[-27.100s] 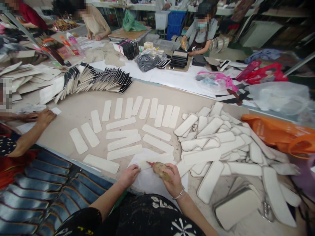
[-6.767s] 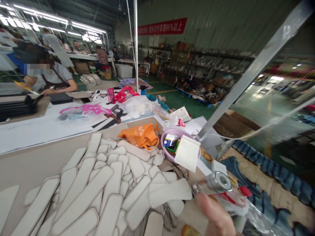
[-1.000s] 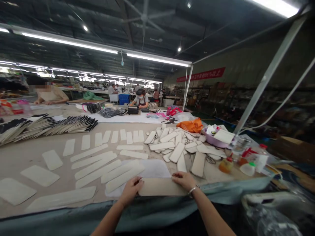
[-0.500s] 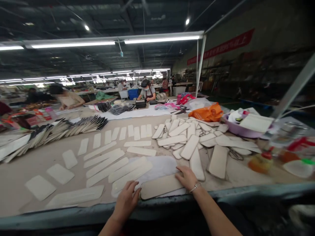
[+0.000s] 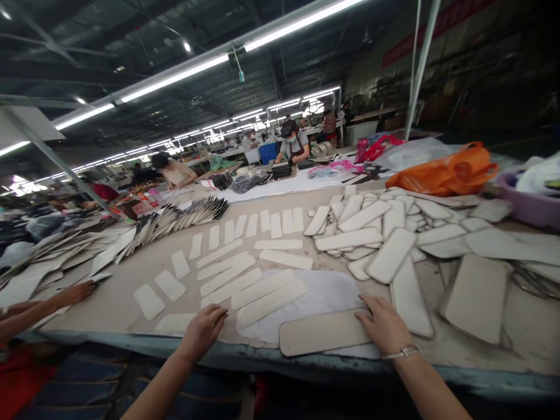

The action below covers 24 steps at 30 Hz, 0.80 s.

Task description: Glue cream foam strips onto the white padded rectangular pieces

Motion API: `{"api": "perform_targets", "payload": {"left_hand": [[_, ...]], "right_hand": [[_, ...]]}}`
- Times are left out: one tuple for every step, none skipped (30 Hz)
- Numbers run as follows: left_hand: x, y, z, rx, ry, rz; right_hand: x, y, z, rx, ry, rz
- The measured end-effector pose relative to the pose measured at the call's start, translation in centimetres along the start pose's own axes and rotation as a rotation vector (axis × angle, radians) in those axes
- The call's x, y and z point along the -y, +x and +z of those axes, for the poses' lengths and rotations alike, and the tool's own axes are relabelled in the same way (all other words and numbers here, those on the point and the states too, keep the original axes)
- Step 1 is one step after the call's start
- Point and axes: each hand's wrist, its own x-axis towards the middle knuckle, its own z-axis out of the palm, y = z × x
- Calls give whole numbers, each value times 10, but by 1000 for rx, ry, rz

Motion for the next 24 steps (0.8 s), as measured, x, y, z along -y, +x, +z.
{"api": "perform_targets", "payload": {"left_hand": [[7,8,-1,7,20,-8],[15,15,-3,19,44,-18],[22,22,-5,35,71,-28],[30,27,-7,55,99,-40],[38,32,-9,80,127,-51],[45,35,-12,109,152,-64],[52,38,-15,138,174,-81],[59,40,-18,166,194,-99],[66,41,-21,188,212,-120],[72,42,-24,203,231,-143],[79,43,-27,215,253,-170],[86,43,-29,227,277,-199],[94,43,-31,245,303,-228],[101,43,-32,272,329,-256],[108,43,-32,304,353,-283],[114,43,-32,338,369,-301],[120,43,-32,367,380,-312],[126,44,-31,387,386,-319],[131,45,-30,398,391,-326],[136,47,-29,402,396,-335],[140,49,-27,407,403,-349],[144,51,-26,410,411,-366],[149,55,-24,412,421,-386],[153,58,-22,415,431,-406]], "right_hand": [[0,1,1,-2,0,1],[-1,1,1,-2,-3,3],[-2,1,1,-1,-9,6],[-3,0,0,-1,-17,8],[-4,0,-2,-5,-28,11],[-5,0,-3,-14,-39,14],[-6,0,-5,-25,-46,13],[-7,-1,-7,-37,-49,10],[-8,0,-9,-48,-49,6],[-8,0,-11,-60,-45,0],[-9,0,-11,-69,-41,-8],[-9,1,-12,-78,-37,-17],[-9,1,-11,-83,-35,-24],[-10,1,-10,-84,-33,-28],[-10,2,-9,-78,-31,-31],[-10,2,-8,-67,-28,-31],[-11,2,-6,-55,-26,-28],[-13,2,-5,-47,-23,-27],[-15,1,-3,-44,-18,-28],[-17,1,-1,-45,-11,-33],[-20,0,1,-47,-6,-35],[-24,-1,3,-47,0,-36],[-27,-2,6,-42,4,-36],[-31,-3,8,-35,10,-35]]}}
